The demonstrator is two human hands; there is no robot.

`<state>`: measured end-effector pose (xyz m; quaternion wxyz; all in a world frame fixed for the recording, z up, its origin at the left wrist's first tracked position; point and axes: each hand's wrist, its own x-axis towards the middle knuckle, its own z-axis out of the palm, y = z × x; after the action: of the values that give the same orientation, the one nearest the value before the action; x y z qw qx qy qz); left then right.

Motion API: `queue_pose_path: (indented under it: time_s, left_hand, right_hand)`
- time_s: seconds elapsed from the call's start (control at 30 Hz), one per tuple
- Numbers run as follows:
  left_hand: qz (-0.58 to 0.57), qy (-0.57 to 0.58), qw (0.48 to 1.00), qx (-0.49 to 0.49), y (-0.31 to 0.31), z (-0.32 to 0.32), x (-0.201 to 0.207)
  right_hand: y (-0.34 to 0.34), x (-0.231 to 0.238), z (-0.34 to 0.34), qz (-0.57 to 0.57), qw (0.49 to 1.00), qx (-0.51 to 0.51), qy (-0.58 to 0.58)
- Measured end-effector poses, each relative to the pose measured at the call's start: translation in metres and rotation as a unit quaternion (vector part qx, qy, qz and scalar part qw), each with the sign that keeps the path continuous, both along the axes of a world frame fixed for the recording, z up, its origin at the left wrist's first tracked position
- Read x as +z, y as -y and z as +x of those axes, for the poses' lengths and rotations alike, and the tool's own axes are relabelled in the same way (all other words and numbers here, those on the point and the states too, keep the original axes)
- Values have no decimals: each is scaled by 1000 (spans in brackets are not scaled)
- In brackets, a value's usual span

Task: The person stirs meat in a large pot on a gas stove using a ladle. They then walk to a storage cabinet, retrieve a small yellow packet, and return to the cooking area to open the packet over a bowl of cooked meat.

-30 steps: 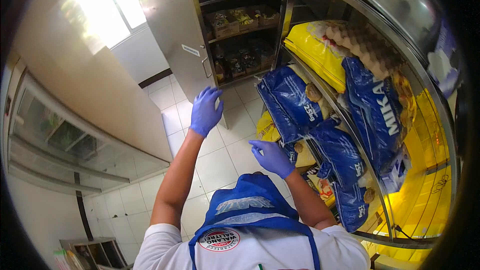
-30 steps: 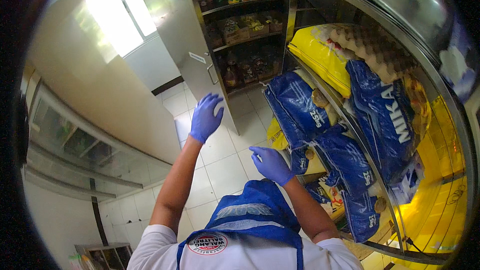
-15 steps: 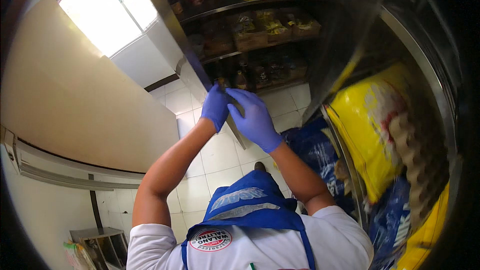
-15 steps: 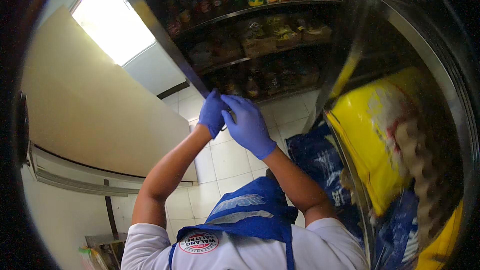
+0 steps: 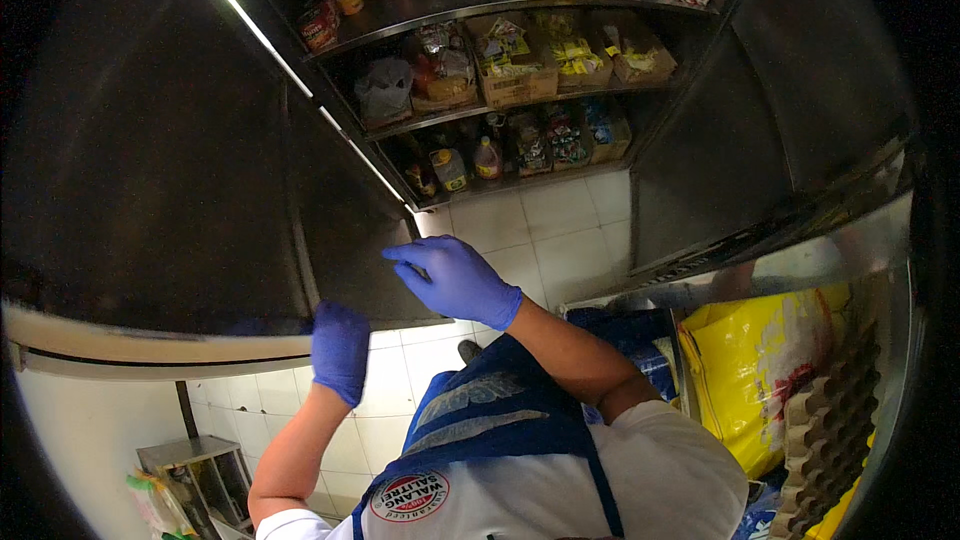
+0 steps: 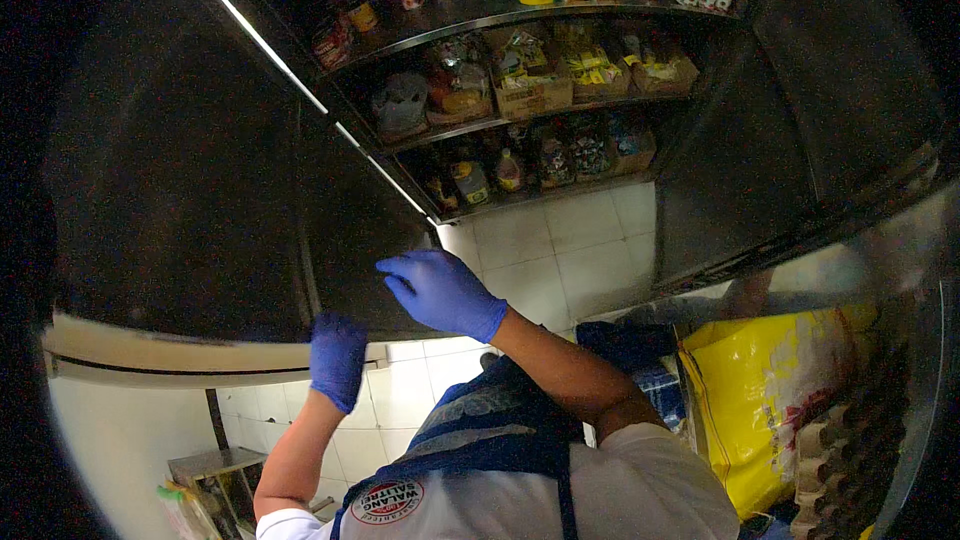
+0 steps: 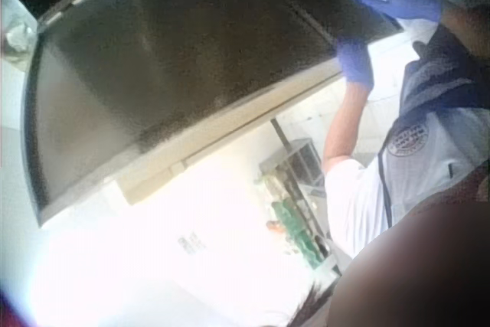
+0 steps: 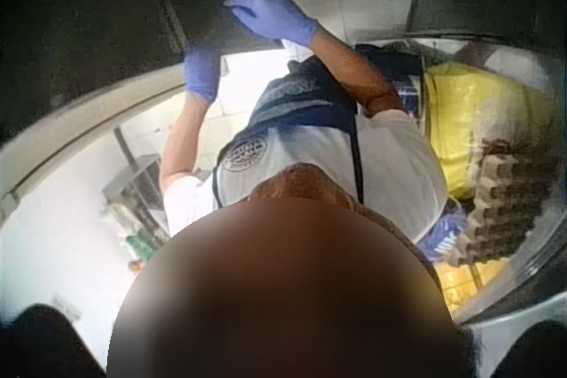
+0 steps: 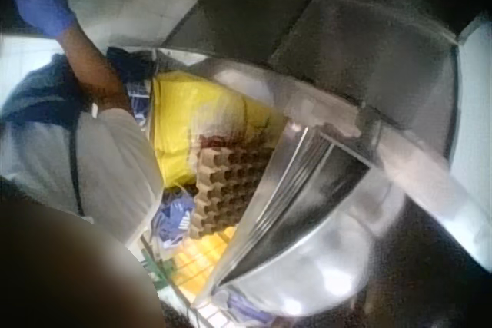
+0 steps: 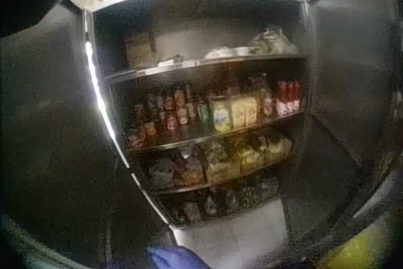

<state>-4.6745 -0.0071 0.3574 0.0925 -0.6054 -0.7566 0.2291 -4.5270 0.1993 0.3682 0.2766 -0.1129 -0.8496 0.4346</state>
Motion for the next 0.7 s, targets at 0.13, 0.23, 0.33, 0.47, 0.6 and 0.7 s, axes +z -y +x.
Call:
queue_pose_path:
  time_s: [0.13,0.23,0.33,0.47,0.6,0.7]
  left_hand:
    - [108,52,993,-8,35,-61,-7]
    - [153,64,986,4,81,-90,5]
    - [135,75,988,17,86,-128,-8]
    - [138,74,986,48,104,-156,-19]
    - [190,133,970,67,87,-142,-5]
    - [145,178,962,145,53,-122,3]
  right_hand:
    - [-13,-13,-13,-12,999,-5,44]
    - [-9,-37,-35,3,997,9,75]
    - [-27,-48,-41,41,992,-10,117]
    - [-43,-46,-58,36,996,-41,76]
    - [-82,-45,-73,32,995,-82,36]
    - [-138,-70,-78,34,985,-166,15]
